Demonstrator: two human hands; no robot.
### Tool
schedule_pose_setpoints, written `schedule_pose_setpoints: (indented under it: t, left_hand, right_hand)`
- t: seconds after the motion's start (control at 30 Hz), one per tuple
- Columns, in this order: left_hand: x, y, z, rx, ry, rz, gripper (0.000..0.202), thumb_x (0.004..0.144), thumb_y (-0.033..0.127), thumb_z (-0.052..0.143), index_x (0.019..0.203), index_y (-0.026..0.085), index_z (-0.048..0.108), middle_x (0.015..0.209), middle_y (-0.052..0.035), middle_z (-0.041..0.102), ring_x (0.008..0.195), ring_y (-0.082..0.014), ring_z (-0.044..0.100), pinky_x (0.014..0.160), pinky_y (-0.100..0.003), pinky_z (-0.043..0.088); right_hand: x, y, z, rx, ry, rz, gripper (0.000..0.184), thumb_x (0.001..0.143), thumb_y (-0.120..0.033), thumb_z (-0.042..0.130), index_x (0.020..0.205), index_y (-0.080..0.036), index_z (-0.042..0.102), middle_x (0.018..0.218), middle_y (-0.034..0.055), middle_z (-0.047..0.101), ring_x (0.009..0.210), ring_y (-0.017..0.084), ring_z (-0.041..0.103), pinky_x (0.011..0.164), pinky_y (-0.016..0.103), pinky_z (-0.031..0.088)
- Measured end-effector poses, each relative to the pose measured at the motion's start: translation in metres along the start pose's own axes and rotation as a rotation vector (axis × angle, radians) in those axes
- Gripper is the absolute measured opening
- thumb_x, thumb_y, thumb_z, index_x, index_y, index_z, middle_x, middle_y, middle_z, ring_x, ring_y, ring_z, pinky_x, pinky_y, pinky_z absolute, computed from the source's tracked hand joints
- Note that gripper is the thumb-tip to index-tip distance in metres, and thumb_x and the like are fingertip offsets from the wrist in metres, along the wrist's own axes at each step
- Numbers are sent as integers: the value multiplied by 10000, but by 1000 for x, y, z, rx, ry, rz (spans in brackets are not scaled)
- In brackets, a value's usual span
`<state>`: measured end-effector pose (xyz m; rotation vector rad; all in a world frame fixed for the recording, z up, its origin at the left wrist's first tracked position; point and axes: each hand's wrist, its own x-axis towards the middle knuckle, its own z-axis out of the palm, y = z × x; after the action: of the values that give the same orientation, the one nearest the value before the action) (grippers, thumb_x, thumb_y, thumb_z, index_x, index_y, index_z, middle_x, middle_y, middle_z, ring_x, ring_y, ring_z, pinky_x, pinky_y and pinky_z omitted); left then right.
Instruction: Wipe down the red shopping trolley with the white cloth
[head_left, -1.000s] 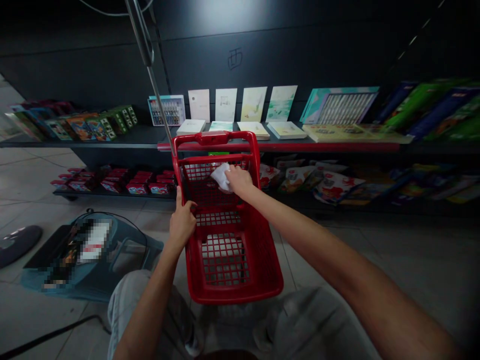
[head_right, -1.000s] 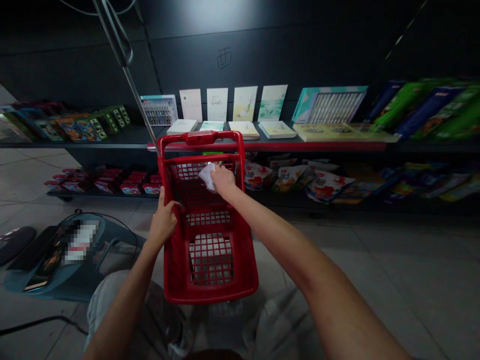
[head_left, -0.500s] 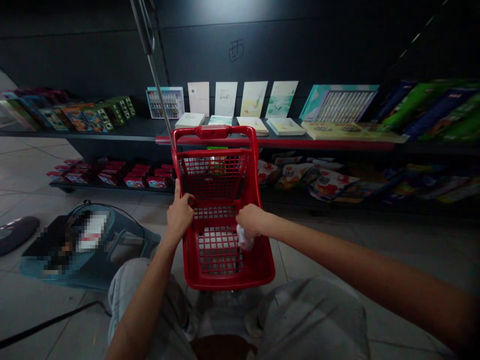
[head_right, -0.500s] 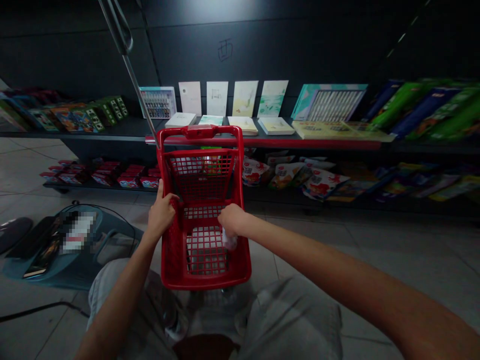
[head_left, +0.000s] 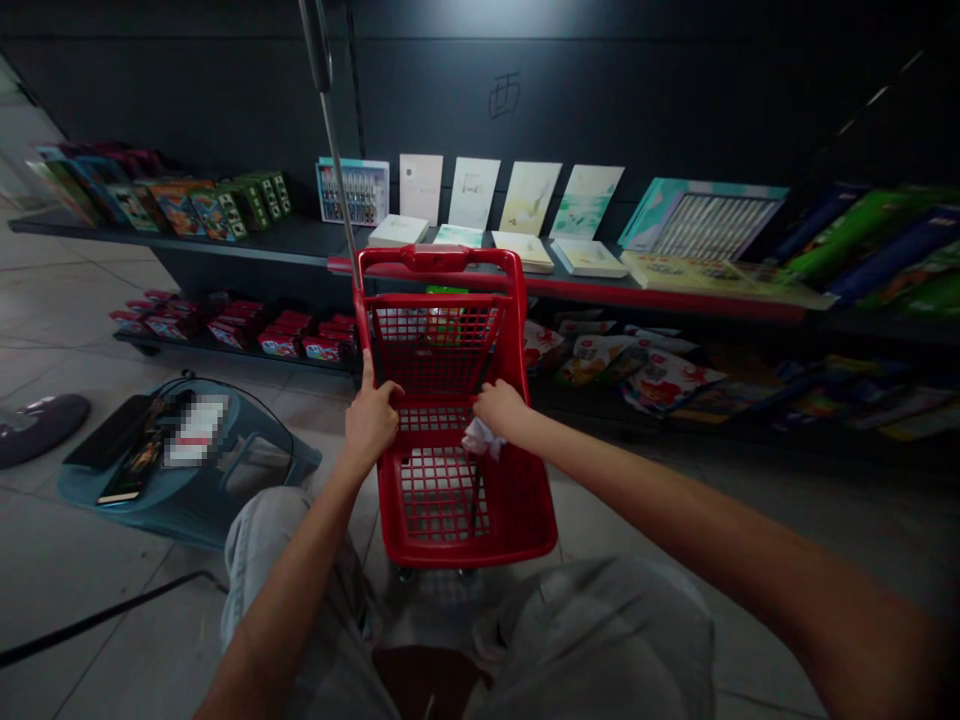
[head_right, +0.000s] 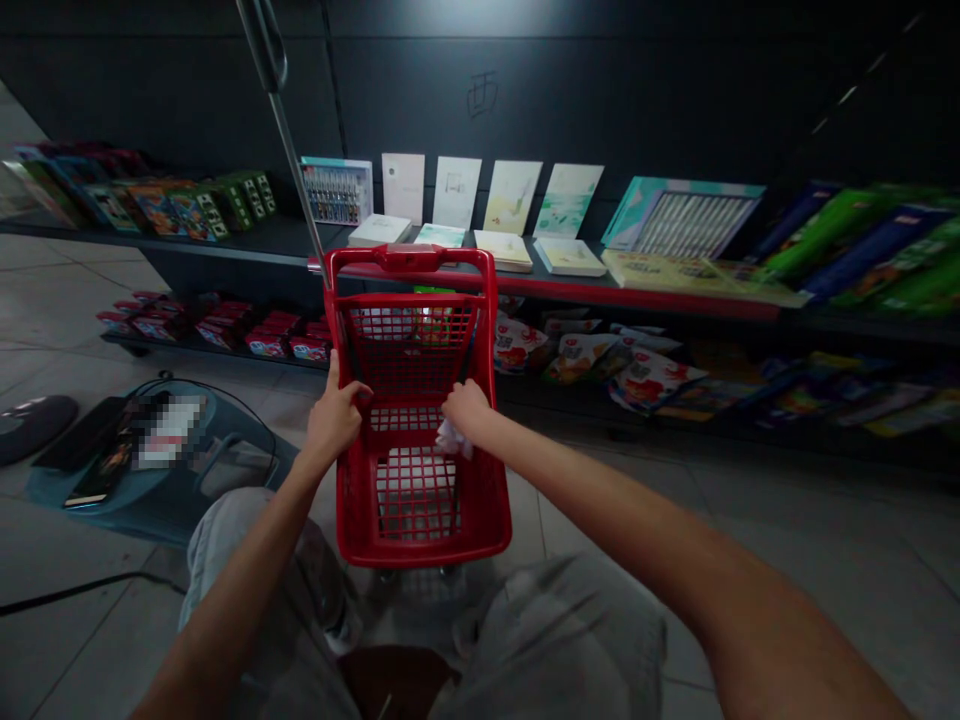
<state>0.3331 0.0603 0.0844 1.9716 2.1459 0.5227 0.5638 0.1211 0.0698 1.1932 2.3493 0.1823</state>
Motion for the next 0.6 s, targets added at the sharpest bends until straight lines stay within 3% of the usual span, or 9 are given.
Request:
schedule_pose_setpoints:
  t: [0.13, 0.23, 0.4, 0.6]
  left_hand:
    - [-6, -2, -3, 4, -11, -11, 336, 923, 109, 514, 1058, 309, 749, 1761, 144, -43, 1059, -257, 725, 902, -462, 604]
    - [-9, -3, -7, 9, -22, -30, 320, 928, 134, 521, 1058, 309, 754, 1759, 145, -52, 1043, -261, 730, 903, -472, 605]
    - [-7, -8, -9, 12, -18, -48, 305, 941, 175, 529, 1103, 315, 744, 1760, 136, -50, 1058, -275, 728, 914, -486, 602]
    - [-5, -14, -8, -34, -6, -51, 312, 945, 150, 501, 1082, 299, 739, 1756, 150, -72, 1066, -272, 729, 911, -479, 598]
  right_hand:
    - [21, 30, -11, -34, 132, 96, 286, 969, -167, 550, 1133, -149, 784, 1238, 190, 727, 1222, 320, 597, 973, 427, 449]
    - [30, 30, -17, -44, 171, 194, 317, 966, -183, 523, 1148, -155, 781, 1269, 204, 707, 1210, 337, 601, 948, 437, 458]
    - [21, 2, -16, -24, 54, 182, 325, 955, -162, 510, 1114, -134, 792, 1169, 221, 744, 1071, 311, 706, 854, 399, 508]
    - [-32, -55, -1, 1, -156, -99, 210, 859, -230, 701, 1026, -162, 808, 1047, 176, 788, 994, 278, 756, 798, 332, 554]
